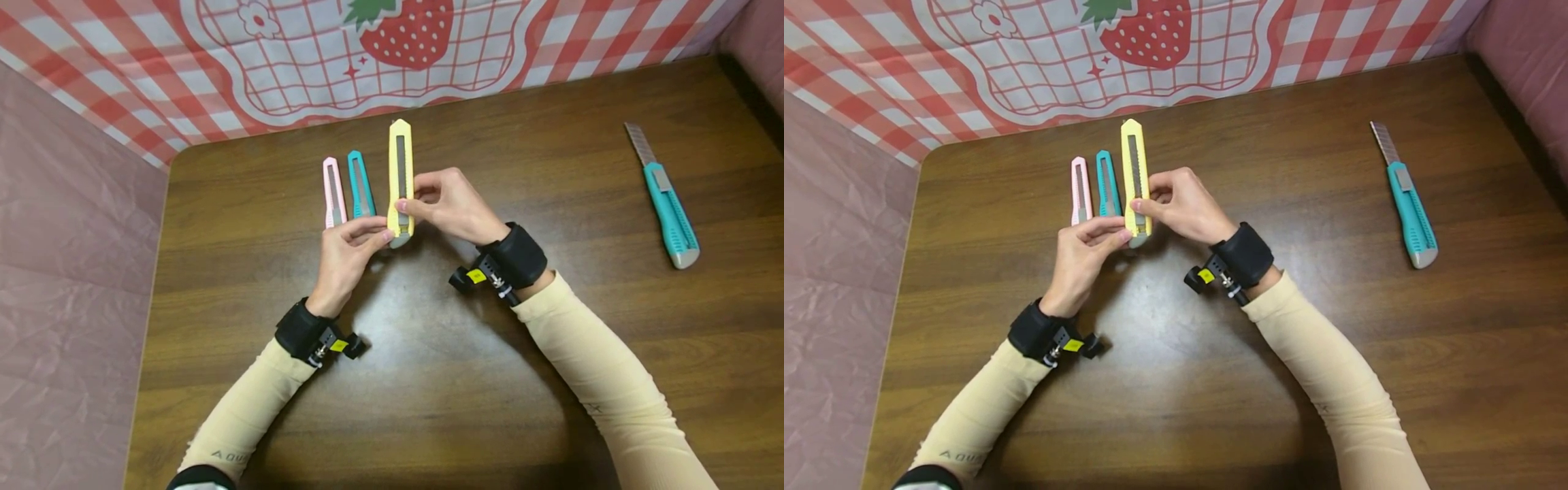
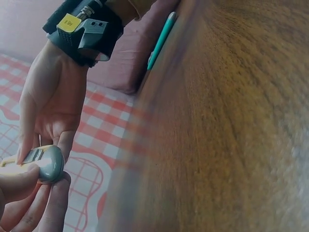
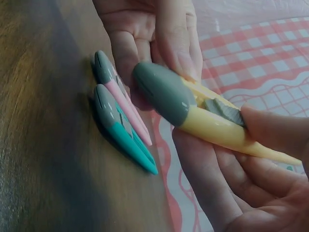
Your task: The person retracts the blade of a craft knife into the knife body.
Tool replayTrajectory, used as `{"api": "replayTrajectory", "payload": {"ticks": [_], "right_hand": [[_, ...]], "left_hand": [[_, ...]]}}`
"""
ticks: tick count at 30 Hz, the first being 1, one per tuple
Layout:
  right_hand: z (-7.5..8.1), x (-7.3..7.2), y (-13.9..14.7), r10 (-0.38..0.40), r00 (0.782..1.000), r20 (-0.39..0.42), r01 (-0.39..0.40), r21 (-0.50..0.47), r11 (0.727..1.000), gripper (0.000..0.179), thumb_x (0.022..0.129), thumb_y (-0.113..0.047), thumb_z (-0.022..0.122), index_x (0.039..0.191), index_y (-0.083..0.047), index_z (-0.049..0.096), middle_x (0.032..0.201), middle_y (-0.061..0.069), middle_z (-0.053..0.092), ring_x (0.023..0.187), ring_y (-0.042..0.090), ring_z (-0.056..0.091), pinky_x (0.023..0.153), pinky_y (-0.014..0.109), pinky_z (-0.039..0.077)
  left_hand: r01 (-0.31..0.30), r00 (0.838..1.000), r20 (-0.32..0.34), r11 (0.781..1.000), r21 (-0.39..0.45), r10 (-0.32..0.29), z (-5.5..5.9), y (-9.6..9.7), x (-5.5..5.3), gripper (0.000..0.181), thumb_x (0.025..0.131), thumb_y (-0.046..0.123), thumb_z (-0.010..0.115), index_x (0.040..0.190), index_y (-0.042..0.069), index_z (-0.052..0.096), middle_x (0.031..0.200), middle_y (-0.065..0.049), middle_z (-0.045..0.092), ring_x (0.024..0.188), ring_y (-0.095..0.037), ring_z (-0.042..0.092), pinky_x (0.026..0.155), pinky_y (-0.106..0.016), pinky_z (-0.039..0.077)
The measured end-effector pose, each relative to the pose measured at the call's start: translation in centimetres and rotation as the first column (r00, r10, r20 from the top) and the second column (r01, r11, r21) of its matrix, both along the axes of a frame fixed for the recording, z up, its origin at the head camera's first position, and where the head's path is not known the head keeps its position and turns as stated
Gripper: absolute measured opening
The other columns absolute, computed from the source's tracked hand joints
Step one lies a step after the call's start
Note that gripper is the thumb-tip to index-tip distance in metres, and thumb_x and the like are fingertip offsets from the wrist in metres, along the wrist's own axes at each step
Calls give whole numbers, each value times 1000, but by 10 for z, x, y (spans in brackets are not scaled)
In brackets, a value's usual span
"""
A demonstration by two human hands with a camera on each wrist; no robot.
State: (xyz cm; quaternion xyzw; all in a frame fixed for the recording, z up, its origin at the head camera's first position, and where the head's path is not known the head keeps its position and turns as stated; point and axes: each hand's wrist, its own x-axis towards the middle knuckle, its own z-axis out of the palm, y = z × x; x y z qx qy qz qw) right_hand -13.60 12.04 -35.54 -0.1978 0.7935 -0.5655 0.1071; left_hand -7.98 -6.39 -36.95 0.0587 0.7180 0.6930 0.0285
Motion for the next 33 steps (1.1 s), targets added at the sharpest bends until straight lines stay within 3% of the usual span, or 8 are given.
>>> {"api": "replayTrajectory", "payload": {"ticks": [7,12,17,22,25,33], "right_hand": [[30,12,-2,47,999,-11,-48,-20,999,16,85,0,63,97,10,62,89,21,64,78,24,64,64,22,55],[27,10,-1,63,998,8,-62,-57,996,16,86,0,61,97,11,62,88,22,64,76,26,64,62,21,55],[8,1,1,61,996,61,-55,-95,994,16,88,-7,62,96,7,64,87,20,66,72,25,65,61,34,60],[-3,-3,0,61,995,77,-53,-99,994,17,88,-11,63,95,5,66,87,18,68,70,22,65,63,42,60],[0,-1,-1,63,995,73,-55,-107,993,17,89,-9,62,95,6,65,88,20,67,71,23,65,63,42,60],[23,11,-5,32,999,-1,-32,-54,998,14,88,-1,60,94,11,64,85,24,66,69,27,64,56,23,57]], "left_hand": [[-6,999,-36,1000,4,6,0,0,0,20,82,-4,66,101,-11,64,95,-25,67,81,-23,65,74,-46,57],[-10,999,-48,1000,6,10,0,0,0,21,82,-4,66,101,-11,63,94,-25,67,81,-23,65,73,-40,58],[-11,999,-47,1000,13,12,-1,0,-1,21,82,-5,66,101,-12,63,96,-26,66,82,-23,64,70,-24,57],[-23,999,-46,1000,8,23,-1,-1,-1,21,82,-5,66,101,-11,63,97,-25,66,82,-22,64,69,-20,56],[-27,999,-46,1000,3,27,-1,-1,0,21,82,-4,66,102,-11,63,96,-25,66,82,-22,64,68,-18,55],[-22,999,-41,1000,5,22,-1,0,0,22,82,-5,66,102,-11,62,96,-24,66,83,-22,64,70,-23,57]]}}
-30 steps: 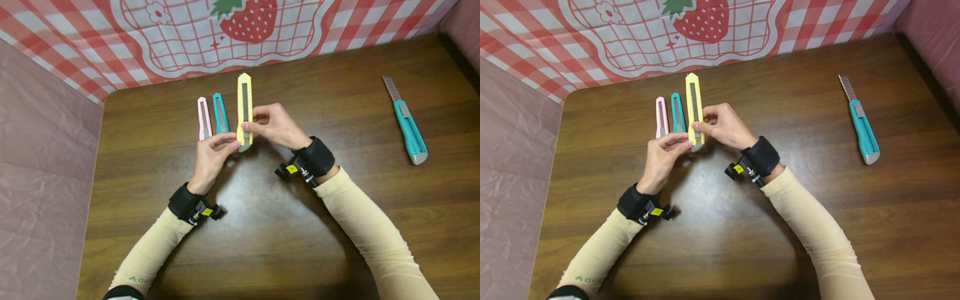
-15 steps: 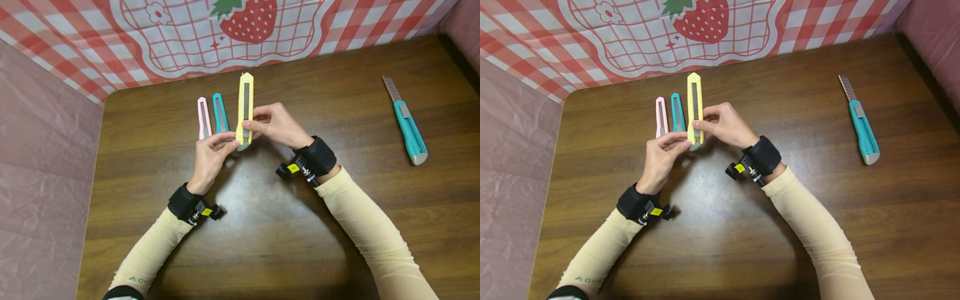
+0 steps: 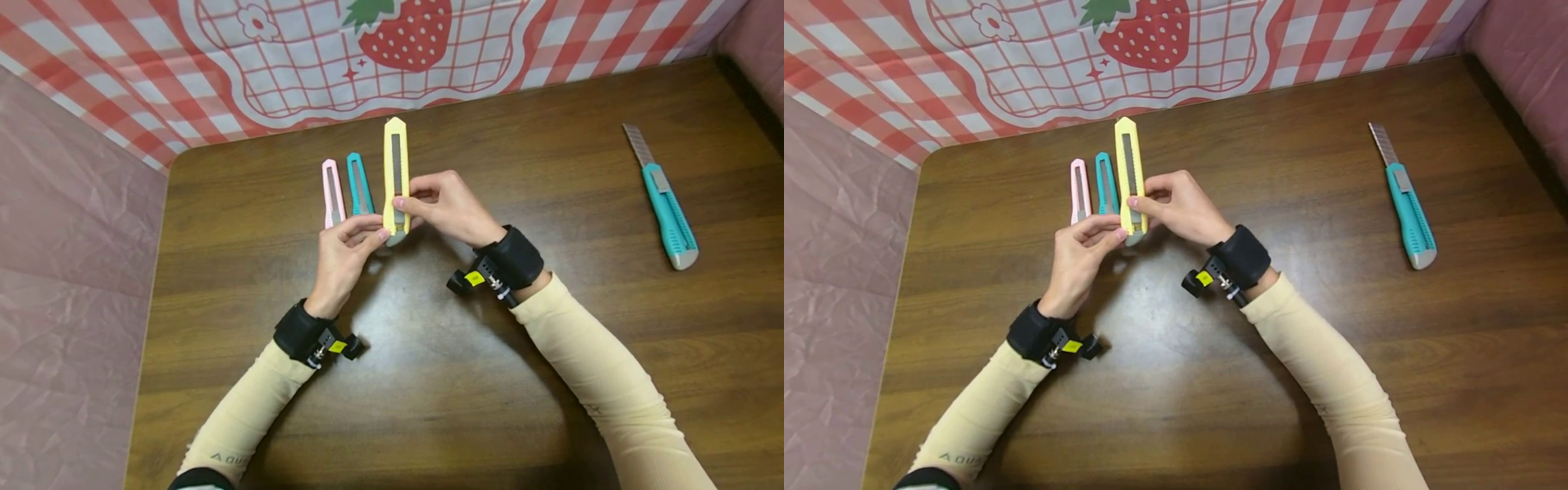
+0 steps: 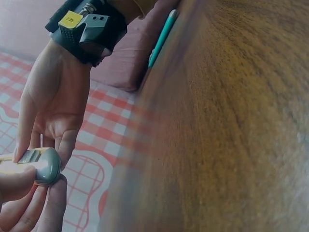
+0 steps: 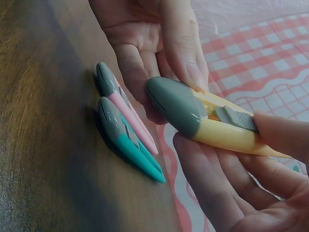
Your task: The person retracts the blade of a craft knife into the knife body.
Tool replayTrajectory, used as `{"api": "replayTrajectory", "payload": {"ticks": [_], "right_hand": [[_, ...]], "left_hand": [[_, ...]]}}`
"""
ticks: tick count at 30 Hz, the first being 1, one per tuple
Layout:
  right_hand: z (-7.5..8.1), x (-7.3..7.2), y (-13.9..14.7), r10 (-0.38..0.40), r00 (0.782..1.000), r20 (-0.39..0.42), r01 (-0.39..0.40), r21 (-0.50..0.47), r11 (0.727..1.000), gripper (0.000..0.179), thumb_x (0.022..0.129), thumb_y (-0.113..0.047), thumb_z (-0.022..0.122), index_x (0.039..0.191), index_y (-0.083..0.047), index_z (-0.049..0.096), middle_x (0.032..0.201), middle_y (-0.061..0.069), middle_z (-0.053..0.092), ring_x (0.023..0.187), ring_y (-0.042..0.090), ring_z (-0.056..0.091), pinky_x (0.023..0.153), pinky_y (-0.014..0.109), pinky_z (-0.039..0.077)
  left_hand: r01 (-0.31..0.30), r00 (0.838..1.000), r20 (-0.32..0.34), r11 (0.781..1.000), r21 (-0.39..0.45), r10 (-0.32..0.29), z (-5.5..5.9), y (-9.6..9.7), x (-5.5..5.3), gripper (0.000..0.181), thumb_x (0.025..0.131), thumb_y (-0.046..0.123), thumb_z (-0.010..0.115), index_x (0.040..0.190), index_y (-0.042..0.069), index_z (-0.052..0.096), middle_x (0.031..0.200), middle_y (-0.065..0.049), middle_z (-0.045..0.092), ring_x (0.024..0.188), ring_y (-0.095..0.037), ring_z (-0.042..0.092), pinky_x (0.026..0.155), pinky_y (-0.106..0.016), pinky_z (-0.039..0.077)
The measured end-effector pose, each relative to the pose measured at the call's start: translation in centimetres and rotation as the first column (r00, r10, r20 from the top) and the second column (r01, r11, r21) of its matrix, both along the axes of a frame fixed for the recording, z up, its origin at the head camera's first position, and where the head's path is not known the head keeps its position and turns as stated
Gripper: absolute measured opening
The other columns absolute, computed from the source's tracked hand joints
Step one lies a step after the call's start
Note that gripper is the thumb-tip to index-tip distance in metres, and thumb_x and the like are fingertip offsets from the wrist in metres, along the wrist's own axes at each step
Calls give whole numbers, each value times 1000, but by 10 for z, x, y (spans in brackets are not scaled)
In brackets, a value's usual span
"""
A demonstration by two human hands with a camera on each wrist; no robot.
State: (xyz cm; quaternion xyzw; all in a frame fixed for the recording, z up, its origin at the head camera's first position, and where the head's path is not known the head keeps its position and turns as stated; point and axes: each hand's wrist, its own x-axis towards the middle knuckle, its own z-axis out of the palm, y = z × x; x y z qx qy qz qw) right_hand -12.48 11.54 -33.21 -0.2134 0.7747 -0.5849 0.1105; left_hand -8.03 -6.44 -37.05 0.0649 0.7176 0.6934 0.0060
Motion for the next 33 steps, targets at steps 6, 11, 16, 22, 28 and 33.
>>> {"api": "replayTrajectory", "payload": {"ticks": [6,11,16,22,28,33], "right_hand": [[4,3,-1,-35,998,-52,37,28,999,11,87,-1,62,89,9,65,82,22,66,70,25,64,56,20,54],[5,5,-1,-49,993,-103,55,49,997,10,84,-2,65,88,8,66,81,19,66,71,22,63,60,17,51],[5,7,-1,-52,994,-100,56,38,998,11,83,-1,67,89,8,66,80,19,65,70,25,62,59,15,51],[6,7,-3,-60,996,-70,61,21,998,12,80,1,69,88,9,66,77,20,65,67,28,62,56,14,50],[-1,2,-2,-46,998,-35,47,27,999,14,82,-2,68,91,8,65,81,19,65,70,23,64,62,34,57],[-13,-6,0,-23,999,-27,22,-16,1000,15,83,-7,68,93,5,65,83,17,65,73,19,64,65,34,57]], "left_hand": [[16,1000,4,1000,22,-16,1,0,-1,21,82,-6,65,102,-13,62,96,-25,66,83,-24,64,74,-39,58],[27,1000,1,999,32,-27,1,0,0,20,82,-8,64,101,-13,62,96,-26,65,82,-24,64,74,-44,58],[26,1000,4,999,35,-26,2,0,0,20,82,-7,64,101,-13,62,96,-26,66,82,-23,64,74,-44,58],[19,1000,2,1000,25,-19,2,-1,-1,20,82,-7,65,101,-13,62,96,-26,66,82,-23,64,74,-47,57],[19,1000,6,999,28,-19,3,-2,-1,21,83,-6,64,102,-13,62,96,-26,65,81,-23,64,72,-38,58],[6,1000,6,999,42,-7,4,-3,-1,21,82,-6,64,102,-13,62,96,-25,66,81,-23,64,72,-34,58]]}}
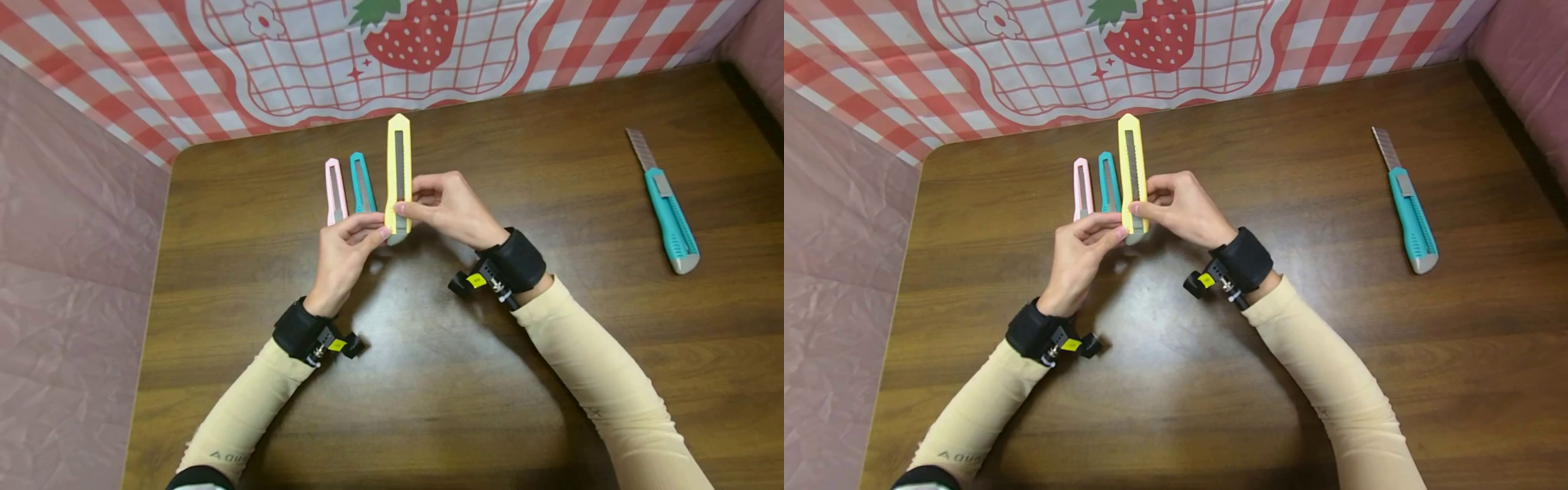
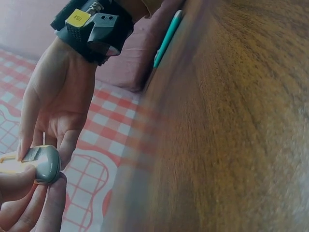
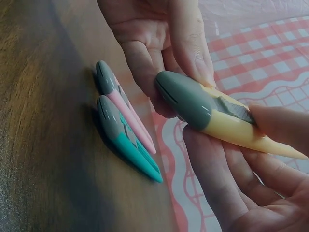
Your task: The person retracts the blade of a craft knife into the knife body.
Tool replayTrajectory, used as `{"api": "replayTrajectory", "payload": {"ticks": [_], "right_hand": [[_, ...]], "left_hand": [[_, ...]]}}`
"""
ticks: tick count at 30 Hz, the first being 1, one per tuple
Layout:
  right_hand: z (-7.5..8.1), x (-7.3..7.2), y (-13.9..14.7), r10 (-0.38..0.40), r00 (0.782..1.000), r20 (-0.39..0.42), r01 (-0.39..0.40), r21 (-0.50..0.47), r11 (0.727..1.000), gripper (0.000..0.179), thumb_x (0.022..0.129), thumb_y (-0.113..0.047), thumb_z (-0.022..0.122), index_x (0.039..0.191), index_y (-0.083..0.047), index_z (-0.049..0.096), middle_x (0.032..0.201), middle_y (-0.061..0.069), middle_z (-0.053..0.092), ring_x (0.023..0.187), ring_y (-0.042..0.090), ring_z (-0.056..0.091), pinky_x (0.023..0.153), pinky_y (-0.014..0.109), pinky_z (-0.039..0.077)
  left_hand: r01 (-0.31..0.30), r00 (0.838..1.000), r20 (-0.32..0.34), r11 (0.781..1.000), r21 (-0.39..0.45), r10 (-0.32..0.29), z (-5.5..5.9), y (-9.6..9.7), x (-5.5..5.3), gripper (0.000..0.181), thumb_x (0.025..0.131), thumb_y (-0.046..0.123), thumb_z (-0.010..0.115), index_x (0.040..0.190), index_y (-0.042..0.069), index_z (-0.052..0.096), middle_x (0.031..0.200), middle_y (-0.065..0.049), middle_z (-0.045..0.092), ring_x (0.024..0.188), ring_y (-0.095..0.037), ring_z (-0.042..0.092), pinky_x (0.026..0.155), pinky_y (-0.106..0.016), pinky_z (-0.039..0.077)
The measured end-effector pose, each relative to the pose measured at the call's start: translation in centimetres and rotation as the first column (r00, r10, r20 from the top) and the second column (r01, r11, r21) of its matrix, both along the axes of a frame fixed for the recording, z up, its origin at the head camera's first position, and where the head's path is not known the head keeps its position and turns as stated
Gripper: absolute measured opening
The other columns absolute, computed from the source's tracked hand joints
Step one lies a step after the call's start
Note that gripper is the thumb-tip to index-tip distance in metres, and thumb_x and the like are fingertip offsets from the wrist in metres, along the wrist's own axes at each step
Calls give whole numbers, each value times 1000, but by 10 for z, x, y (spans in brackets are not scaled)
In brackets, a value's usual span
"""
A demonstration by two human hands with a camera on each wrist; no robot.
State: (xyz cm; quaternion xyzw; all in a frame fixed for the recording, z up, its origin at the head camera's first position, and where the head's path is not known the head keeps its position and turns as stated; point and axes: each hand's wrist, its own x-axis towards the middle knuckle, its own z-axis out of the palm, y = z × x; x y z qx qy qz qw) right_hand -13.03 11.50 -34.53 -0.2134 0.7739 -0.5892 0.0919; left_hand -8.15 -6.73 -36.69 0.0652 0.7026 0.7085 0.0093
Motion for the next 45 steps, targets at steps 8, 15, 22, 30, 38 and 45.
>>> {"api": "replayTrajectory", "payload": {"ticks": [8,15,22,30,38,45], "right_hand": [[16,8,-2,5,1000,25,-5,-12,1000,15,84,1,63,95,11,62,86,23,64,77,26,63,65,32,57],[-9,-3,1,5,996,85,-1,-49,999,15,86,-6,65,94,6,64,86,20,66,72,23,65,60,31,59],[-10,-5,1,12,995,100,-7,-47,999,14,87,-7,64,93,6,65,85,19,66,70,23,65,61,37,60],[19,8,-2,8,998,70,-10,24,1000,12,86,0,62,91,11,63,83,25,65,68,29,64,55,20,55],[20,11,-4,-24,998,58,23,21,1000,13,85,0,63,92,11,63,83,25,64,69,28,64,54,19,55],[18,11,-5,-49,996,69,48,7,999,16,84,3,63,96,13,60,83,27,64,69,29,64,53,21,56]], "left_hand": [[-10,1000,0,1000,-9,10,0,1,0,21,82,-6,65,102,-13,62,95,-24,66,81,-22,64,73,-40,58],[-13,1000,7,1000,-4,13,0,1,1,21,82,-6,65,102,-13,61,95,-24,66,81,-22,64,71,-30,58],[-15,1000,5,1000,-16,15,-1,2,1,22,82,-5,65,102,-12,62,95,-24,66,81,-21,64,72,-34,58],[-10,1000,16,1000,-16,10,-1,3,1,21,82,-6,65,102,-13,62,94,-24,66,81,-21,64,70,-26,57],[-4,1000,18,1000,-14,4,-6,2,0,23,83,-4,65,104,-12,62,95,-22,67,82,-21,64,70,-26,57],[23,999,48,1000,2,-23,-28,-2,-8,23,84,2,67,105,-6,63,95,-17,67,81,-23,64,72,-34,58]]}}
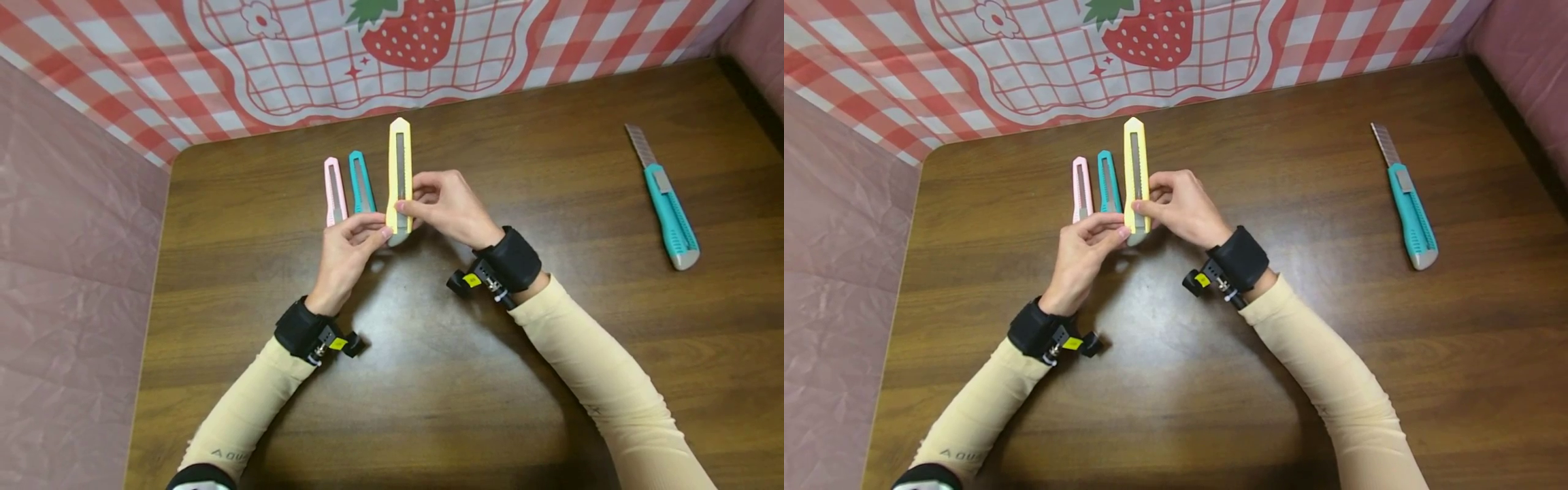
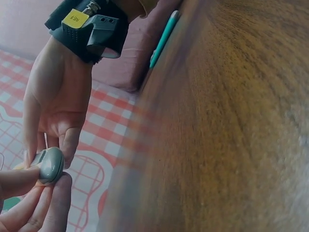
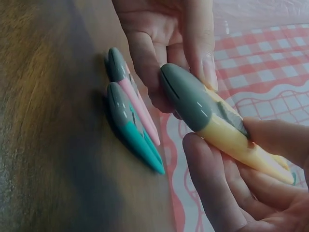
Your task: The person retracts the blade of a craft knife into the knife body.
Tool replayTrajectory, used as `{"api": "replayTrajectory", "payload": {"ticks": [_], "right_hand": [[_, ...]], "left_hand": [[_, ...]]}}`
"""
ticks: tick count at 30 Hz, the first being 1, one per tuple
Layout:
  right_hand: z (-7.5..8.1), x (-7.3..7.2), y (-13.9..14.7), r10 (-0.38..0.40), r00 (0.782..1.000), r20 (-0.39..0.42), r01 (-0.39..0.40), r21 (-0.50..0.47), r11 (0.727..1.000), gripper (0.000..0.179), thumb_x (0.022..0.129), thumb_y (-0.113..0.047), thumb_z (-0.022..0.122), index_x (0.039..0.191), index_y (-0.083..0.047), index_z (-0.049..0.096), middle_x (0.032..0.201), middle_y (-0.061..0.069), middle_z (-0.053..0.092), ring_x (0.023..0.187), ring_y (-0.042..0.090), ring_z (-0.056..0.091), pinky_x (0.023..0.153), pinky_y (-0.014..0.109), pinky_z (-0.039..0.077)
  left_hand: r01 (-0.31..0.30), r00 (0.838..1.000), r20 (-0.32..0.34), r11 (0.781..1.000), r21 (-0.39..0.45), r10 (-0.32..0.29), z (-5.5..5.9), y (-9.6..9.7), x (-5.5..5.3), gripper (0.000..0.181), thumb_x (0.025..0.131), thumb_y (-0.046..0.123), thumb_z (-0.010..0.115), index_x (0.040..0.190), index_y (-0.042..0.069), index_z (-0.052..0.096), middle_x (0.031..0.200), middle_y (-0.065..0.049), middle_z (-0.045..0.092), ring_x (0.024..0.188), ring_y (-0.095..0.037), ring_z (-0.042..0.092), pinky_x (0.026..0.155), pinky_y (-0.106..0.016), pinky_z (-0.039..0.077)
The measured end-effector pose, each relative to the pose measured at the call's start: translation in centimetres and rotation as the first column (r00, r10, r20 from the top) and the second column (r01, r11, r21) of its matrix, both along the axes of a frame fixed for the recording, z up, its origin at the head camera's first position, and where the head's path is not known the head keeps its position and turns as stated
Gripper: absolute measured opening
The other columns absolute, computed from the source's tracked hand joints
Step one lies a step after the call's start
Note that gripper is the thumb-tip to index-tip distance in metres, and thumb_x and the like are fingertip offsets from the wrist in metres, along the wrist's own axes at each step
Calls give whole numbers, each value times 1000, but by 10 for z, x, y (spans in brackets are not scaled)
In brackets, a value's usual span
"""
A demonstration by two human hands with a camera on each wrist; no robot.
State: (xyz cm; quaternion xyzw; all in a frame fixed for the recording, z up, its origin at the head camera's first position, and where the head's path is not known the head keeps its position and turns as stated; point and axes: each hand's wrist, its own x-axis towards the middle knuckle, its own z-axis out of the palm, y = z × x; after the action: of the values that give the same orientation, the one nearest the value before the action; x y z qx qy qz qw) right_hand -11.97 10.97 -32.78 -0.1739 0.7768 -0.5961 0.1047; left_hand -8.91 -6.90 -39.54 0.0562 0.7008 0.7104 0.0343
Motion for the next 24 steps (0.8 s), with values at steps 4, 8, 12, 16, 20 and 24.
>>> {"api": "replayTrajectory", "payload": {"ticks": [4,8,12,16,20,24], "right_hand": [[-4,-2,0,1,1000,-1,-1,11,1000,19,84,2,64,99,13,59,84,27,64,69,29,64,53,21,56],[-19,-8,3,-7,1000,0,7,17,1000,22,84,-3,67,101,9,59,84,22,65,68,24,64,56,30,58],[-32,-13,4,-15,1000,2,15,19,1000,24,82,-7,70,101,4,61,82,17,66,66,19,64,59,43,58],[-35,-15,2,-22,1000,-10,22,19,1000,23,82,-7,70,100,4,62,81,16,67,65,18,64,60,46,58],[-31,-19,0,-32,999,1,32,13,999,23,81,-4,69,100,7,61,82,19,67,67,20,65,58,42,59],[-32,-29,-3,-46,997,67,47,-5,999,23,81,-3,70,98,9,61,82,22,66,67,22,65,57,39,60]], "left_hand": [[10,1000,3,1000,-9,-10,-2,-1,-1,23,84,4,67,105,-6,63,94,-16,67,81,-23,64,71,-36,59],[24,1000,8,1000,-9,-24,-3,-1,-1,23,84,4,67,104,-6,63,93,-17,67,81,-24,64,71,-36,59],[36,999,23,999,-12,-36,-2,-1,-1,22,84,5,67,103,-6,63,92,-17,68,82,-24,64,72,-37,58],[35,999,31,999,-6,-35,-1,-3,-2,23,84,5,67,104,-6,63,93,-18,68,83,-24,64,73,-40,58],[40,999,25,999,29,-41,0,-5,-3,23,85,3,65,106,-7,62,95,-20,67,83,-25,64,73,-43,58],[40,999,17,997,64,-41,-1,-7,-5,25,86,2,64,108,-8,61,98,-21,66,83,-30,63,71,-43,59]]}}
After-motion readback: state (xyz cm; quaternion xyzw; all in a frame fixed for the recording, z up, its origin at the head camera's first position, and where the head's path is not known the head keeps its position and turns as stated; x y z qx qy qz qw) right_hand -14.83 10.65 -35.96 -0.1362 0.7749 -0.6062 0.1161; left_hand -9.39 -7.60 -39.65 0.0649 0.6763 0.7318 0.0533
